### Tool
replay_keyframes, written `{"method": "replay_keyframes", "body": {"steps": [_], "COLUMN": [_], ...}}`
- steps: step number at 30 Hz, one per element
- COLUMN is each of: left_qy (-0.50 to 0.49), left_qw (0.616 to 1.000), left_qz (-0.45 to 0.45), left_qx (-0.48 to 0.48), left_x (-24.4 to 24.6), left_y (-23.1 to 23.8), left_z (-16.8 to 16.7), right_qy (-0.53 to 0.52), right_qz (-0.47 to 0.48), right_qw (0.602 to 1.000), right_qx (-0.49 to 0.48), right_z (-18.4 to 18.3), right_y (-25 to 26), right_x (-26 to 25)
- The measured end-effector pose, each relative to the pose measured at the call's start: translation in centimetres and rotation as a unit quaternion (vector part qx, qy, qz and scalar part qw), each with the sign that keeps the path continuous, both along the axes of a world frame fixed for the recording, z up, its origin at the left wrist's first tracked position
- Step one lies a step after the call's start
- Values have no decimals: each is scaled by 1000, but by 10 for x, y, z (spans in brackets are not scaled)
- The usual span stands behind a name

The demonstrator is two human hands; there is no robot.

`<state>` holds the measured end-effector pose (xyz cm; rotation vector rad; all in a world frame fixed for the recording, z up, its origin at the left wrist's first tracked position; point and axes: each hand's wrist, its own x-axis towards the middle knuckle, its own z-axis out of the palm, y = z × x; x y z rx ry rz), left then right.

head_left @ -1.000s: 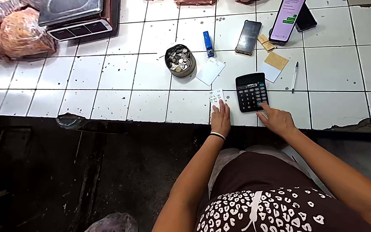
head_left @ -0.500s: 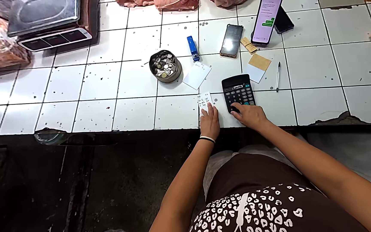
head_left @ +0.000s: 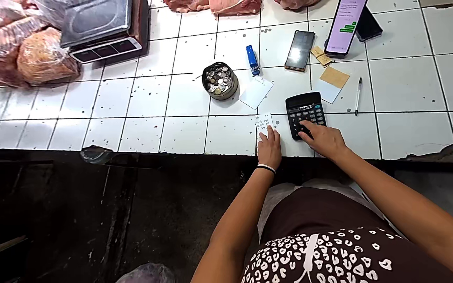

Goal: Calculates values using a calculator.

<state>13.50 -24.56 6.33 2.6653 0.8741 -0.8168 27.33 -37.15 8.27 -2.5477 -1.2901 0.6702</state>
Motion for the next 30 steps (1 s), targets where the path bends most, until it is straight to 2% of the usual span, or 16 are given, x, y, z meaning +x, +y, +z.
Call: {"method": "replay_keyframes", "body": {"steps": [5, 9, 14, 19, 21, 24, 28, 30], "left_qy": [4, 8, 7, 0, -5, -19, -35, -42], "left_qw": [1000, 1000, 1000, 1000, 1000, 1000, 999, 999], "left_qz": [-2, -4, -7, -6, -13, -20, -17, -11], "left_qx": [-4, 1, 7, 8, 8, 11, 11, 5], "left_x": [1, 1, 2, -4, -5, -10, -17, -20], "left_y": [-2, -2, -3, -5, -5, -4, -4, -3], "left_z": [0, -1, 1, -2, -4, -7, -12, -13], "right_qy": [31, 26, 43, 2, -9, 23, 11, 35], "right_qz": [6, 17, 35, -4, -15, -24, 19, 41], "right_qw": [997, 999, 996, 1000, 1000, 997, 1000, 998], "right_qx": [-75, -39, -71, 21, 10, -64, -8, -38], "right_z": [2, 4, 1, -2, -5, -2, -4, -5], "right_y": [-13, 2, 16, -20, -34, -40, -45, -47], "right_x": [-5, -7, -4, 1, 4, 5, -5, -12]}}
